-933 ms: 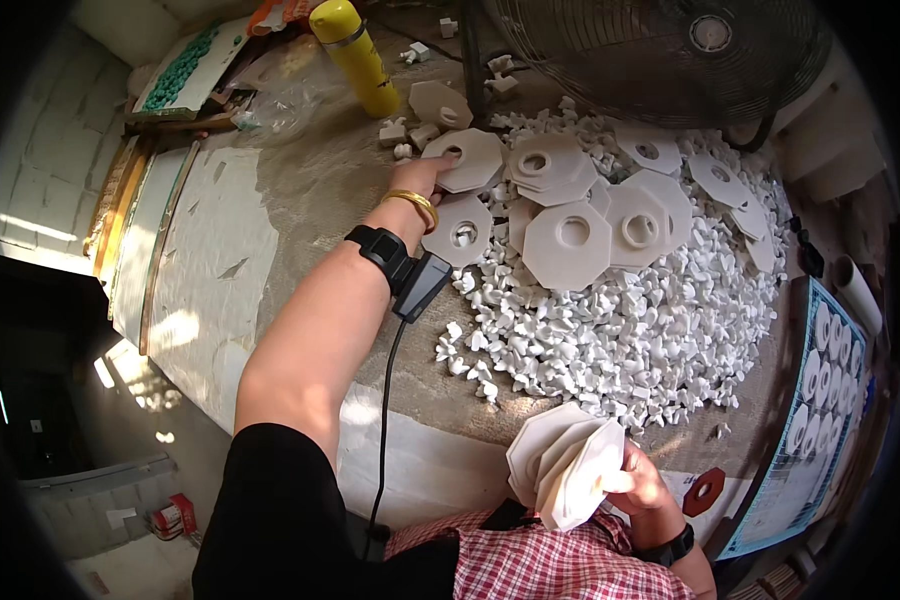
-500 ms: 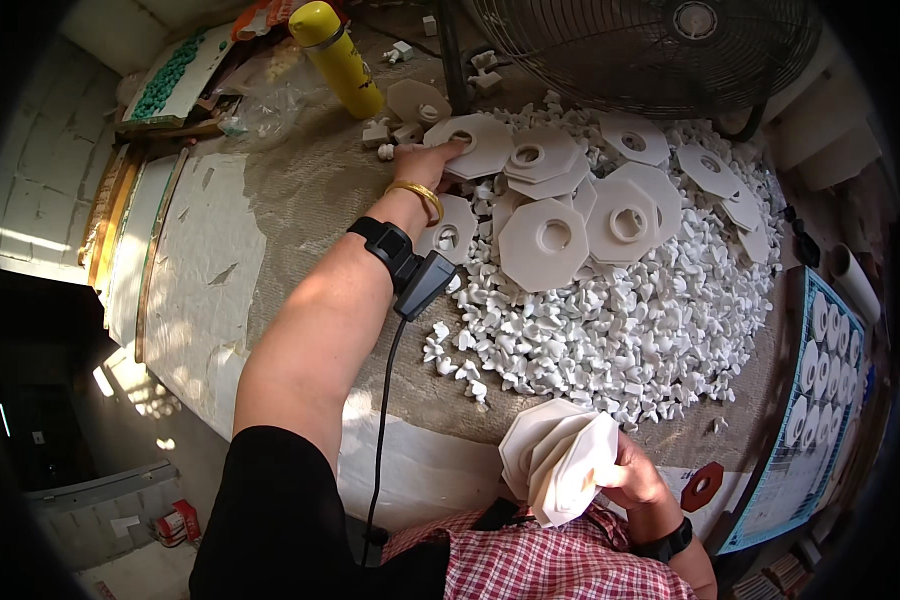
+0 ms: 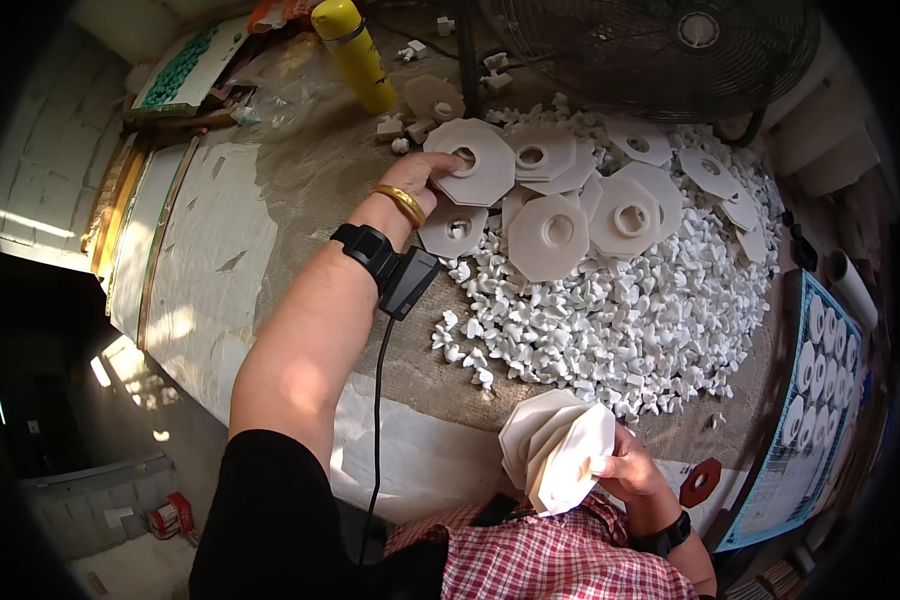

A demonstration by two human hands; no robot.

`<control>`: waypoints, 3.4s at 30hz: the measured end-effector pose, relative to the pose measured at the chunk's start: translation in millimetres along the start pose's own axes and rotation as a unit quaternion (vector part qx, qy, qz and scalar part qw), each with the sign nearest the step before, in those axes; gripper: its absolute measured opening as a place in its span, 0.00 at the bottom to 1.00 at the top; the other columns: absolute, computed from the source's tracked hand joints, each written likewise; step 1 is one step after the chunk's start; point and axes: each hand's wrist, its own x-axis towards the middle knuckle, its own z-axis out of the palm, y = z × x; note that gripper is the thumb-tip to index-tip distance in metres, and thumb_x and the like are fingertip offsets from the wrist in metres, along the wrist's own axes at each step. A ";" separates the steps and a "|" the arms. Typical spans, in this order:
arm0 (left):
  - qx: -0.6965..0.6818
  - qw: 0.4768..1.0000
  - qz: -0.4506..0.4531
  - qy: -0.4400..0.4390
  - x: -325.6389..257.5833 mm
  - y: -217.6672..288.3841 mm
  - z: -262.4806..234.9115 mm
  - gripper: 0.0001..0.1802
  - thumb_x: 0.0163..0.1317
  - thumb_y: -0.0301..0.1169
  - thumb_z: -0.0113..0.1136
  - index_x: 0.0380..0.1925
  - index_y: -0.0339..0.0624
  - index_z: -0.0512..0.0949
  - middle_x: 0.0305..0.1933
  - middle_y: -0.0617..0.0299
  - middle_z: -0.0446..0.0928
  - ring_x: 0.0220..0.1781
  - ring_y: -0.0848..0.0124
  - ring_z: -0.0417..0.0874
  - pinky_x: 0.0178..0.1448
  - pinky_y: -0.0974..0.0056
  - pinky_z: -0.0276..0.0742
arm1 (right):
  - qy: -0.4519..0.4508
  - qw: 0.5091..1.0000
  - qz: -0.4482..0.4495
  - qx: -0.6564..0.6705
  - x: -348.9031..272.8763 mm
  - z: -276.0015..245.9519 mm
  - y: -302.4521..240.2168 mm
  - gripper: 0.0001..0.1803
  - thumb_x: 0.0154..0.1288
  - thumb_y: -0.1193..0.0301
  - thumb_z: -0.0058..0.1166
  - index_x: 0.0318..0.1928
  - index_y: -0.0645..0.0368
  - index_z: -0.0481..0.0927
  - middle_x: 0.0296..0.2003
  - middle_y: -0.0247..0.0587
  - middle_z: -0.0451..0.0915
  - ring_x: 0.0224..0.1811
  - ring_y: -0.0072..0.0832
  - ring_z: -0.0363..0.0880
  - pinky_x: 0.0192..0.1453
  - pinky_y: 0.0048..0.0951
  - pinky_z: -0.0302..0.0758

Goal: Sorting and arranging white ceramic insulator components onto a metal drying rack.

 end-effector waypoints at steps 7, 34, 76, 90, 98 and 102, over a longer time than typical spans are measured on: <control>0.063 0.992 0.086 -0.069 -25.4 -14.1 -15.8 0.16 0.63 0.26 0.62 0.50 0.32 0.77 0.49 0.54 0.82 0.50 0.65 0.84 0.60 0.60 0.80 | -0.019 1.000 0.005 -0.015 -6.5 -1.5 5.1 0.35 0.52 0.63 0.69 0.58 0.67 0.72 0.48 0.43 0.81 0.50 0.31 0.80 0.56 0.33 0.76; 0.027 0.994 0.072 -0.076 -168.6 -133.3 -1.2 0.26 0.66 0.43 0.61 0.59 0.40 0.74 0.58 0.59 0.79 0.57 0.62 0.81 0.59 0.58 0.81 | 0.052 0.985 -0.116 0.115 -179.6 -110.5 29.8 0.41 0.59 0.65 0.69 0.67 0.66 0.62 0.59 0.43 0.74 0.59 0.27 0.76 0.63 0.31 0.75; -0.046 0.936 -0.281 -0.208 -552.3 -718.3 484.9 0.35 0.62 0.35 0.63 0.68 0.40 0.63 0.66 0.52 0.72 0.68 0.53 0.73 0.72 0.39 0.65 | 0.221 0.929 -0.273 0.114 -741.5 -444.6 69.8 0.37 0.60 0.65 0.68 0.65 0.63 0.66 0.54 0.39 0.77 0.56 0.26 0.77 0.61 0.30 0.75; -0.060 0.955 -0.240 -0.162 -512.4 -707.4 492.0 0.34 0.62 0.28 0.63 0.68 0.44 0.64 0.65 0.55 0.72 0.66 0.57 0.74 0.72 0.44 0.69 | 0.284 0.933 -0.214 0.062 -704.2 -476.1 16.4 0.32 0.62 0.62 0.66 0.62 0.62 0.70 0.52 0.38 0.79 0.53 0.27 0.79 0.58 0.31 0.77; -0.046 0.995 -0.062 -0.056 -467.3 -629.1 420.6 0.25 0.66 0.32 0.58 0.62 0.37 0.69 0.60 0.52 0.76 0.61 0.57 0.78 0.65 0.49 0.77 | 0.202 0.965 -0.167 0.005 -631.9 -399.6 -7.5 0.32 0.64 0.63 0.64 0.62 0.64 0.67 0.53 0.41 0.77 0.54 0.28 0.79 0.58 0.32 0.79; 0.022 1.000 0.020 0.003 -434.3 -606.7 399.3 0.24 0.63 0.27 0.62 0.58 0.35 0.71 0.55 0.51 0.79 0.56 0.59 0.83 0.58 0.54 0.83 | 0.148 0.975 -0.163 -0.021 -581.1 -369.1 -18.6 0.29 0.63 0.64 0.65 0.60 0.64 0.69 0.51 0.41 0.78 0.54 0.28 0.80 0.57 0.32 0.79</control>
